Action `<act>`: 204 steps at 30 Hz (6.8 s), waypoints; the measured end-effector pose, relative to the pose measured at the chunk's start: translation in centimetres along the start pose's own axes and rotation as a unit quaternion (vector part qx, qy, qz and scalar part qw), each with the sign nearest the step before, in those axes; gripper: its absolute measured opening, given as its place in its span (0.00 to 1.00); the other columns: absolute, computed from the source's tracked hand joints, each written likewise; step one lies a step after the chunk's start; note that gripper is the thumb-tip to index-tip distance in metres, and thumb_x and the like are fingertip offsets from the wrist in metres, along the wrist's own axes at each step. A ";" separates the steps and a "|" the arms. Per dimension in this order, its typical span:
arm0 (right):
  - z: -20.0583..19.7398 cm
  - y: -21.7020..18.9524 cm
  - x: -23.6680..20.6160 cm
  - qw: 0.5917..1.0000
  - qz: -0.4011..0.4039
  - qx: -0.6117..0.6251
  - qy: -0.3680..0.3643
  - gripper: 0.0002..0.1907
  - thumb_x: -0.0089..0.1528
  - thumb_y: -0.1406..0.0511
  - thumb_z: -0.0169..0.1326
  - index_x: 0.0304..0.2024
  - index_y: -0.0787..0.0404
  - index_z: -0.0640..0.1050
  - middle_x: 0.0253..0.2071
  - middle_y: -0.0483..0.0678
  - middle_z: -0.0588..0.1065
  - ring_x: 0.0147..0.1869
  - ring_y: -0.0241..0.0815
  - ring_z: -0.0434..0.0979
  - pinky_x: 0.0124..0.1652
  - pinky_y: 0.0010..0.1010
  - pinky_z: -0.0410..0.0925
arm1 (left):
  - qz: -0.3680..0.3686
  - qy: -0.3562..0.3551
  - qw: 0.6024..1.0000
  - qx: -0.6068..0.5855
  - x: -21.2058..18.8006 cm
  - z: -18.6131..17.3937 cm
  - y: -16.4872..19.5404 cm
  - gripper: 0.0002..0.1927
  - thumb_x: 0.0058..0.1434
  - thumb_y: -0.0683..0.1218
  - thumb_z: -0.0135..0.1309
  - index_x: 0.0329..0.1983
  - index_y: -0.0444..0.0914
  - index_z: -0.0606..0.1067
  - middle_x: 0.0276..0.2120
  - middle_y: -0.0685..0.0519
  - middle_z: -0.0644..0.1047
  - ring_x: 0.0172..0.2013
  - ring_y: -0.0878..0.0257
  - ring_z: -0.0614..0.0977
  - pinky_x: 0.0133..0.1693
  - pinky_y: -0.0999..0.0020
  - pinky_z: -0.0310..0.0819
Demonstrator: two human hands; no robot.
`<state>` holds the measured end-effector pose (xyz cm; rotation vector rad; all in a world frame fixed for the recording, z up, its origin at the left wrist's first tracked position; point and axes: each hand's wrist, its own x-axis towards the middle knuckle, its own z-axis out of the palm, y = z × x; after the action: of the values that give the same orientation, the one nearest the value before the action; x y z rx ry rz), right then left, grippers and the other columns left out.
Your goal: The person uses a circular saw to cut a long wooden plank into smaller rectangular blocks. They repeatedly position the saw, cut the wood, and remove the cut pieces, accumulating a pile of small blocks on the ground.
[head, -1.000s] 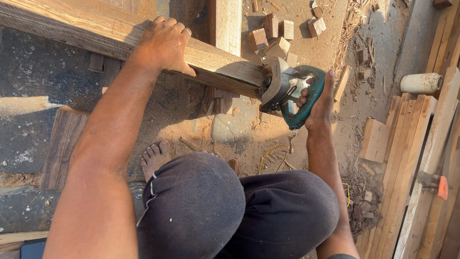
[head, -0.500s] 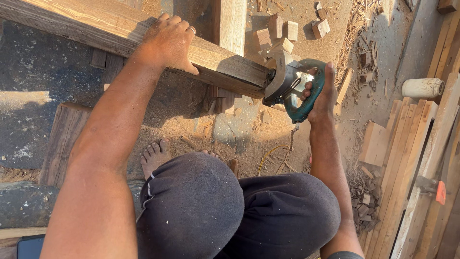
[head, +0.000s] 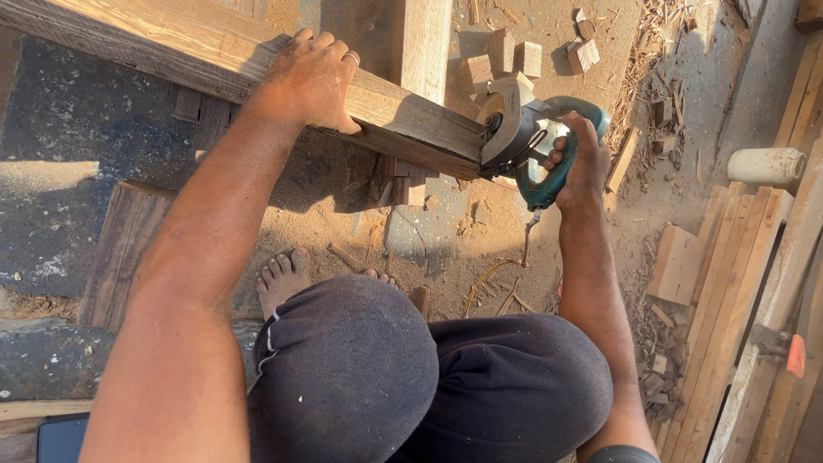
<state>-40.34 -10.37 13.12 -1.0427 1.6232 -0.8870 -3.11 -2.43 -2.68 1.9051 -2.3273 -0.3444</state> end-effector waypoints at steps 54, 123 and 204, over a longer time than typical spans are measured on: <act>-2.9 3.7 -3.1 0.998 -0.021 0.055 -0.024 0.18 0.60 0.58 0.63 0.47 0.61 0.75 0.27 0.43 0.71 0.25 0.33 0.70 0.26 0.26 0.69 | -0.005 0.011 1.000 0.027 -2.4 0.8 1.1 0.54 0.34 0.71 0.72 0.59 0.34 0.75 0.52 0.43 0.76 0.58 0.50 0.73 0.64 0.52 0.59; -8.8 3.9 -15.5 0.993 0.015 0.120 0.011 0.31 0.66 0.42 0.51 0.49 0.63 0.76 0.23 0.44 0.69 0.22 0.32 0.66 0.23 0.24 0.63 | 0.046 -0.049 0.997 0.042 3.4 0.4 3.9 0.64 0.33 0.83 0.65 0.70 0.45 0.69 0.50 0.43 0.76 0.56 0.47 0.73 0.62 0.45 0.60; -6.9 4.3 -8.0 1.000 -0.013 0.008 0.021 0.38 0.62 0.35 0.49 0.48 0.62 0.76 0.23 0.43 0.70 0.22 0.31 0.69 0.23 0.24 0.65 | 0.046 -0.047 0.997 -0.050 2.8 3.2 4.5 0.65 0.31 0.84 0.64 0.66 0.41 0.72 0.50 0.39 0.77 0.57 0.46 0.73 0.62 0.41 0.55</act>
<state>-46.66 -0.90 13.74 -1.0426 1.6392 -0.9432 -8.73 -4.04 -4.81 1.7658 -2.3973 -0.5422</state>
